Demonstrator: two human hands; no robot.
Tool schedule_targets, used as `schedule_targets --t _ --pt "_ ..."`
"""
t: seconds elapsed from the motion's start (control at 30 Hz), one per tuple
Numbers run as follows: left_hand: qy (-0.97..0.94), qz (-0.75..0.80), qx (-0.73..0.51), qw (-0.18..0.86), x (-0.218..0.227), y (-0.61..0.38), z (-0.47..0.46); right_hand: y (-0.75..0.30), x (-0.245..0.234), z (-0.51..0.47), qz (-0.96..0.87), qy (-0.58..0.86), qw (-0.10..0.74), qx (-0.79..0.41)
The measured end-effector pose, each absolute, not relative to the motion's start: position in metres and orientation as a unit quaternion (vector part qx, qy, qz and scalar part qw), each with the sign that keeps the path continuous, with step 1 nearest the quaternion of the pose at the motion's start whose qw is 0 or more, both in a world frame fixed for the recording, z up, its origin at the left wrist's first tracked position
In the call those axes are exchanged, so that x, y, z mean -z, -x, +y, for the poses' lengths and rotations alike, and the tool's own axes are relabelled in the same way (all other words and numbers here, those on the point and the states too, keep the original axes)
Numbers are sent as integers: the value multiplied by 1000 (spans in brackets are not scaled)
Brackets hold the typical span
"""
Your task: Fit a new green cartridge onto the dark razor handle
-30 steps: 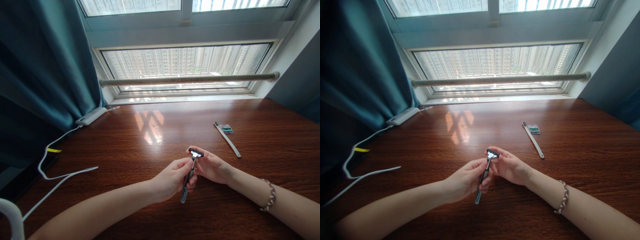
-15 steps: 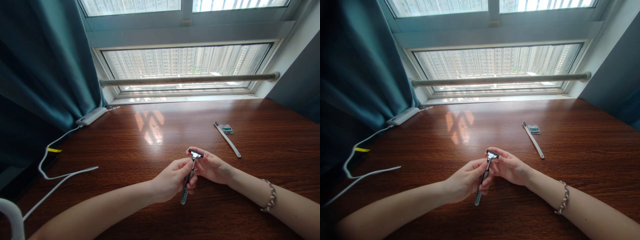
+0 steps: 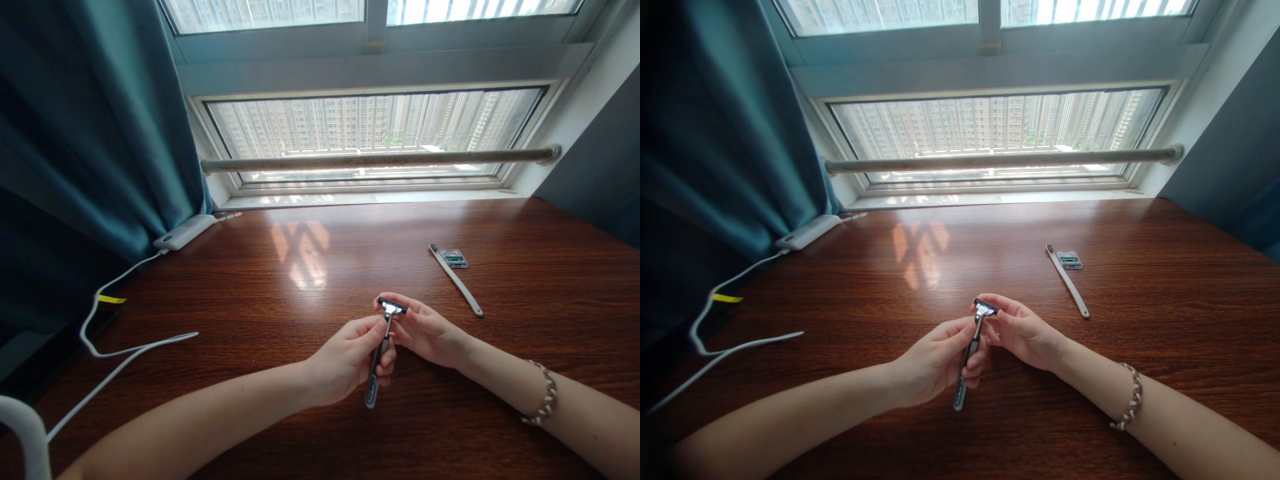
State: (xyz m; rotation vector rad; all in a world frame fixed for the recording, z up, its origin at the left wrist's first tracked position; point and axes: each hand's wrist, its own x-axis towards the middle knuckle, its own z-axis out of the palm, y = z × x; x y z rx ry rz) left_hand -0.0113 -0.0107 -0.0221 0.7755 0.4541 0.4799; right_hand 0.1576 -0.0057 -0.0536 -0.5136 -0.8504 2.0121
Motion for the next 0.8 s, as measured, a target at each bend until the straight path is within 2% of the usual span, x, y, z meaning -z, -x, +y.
schedule_targets --t 0.37,0.8 --pt "-370 200 -240 875 22 8 -12 -160 53 -1 -362 192 442 -798" --pt "-407 205 -245 856 27 9 -11 -165 58 3 -415 148 415 -796"
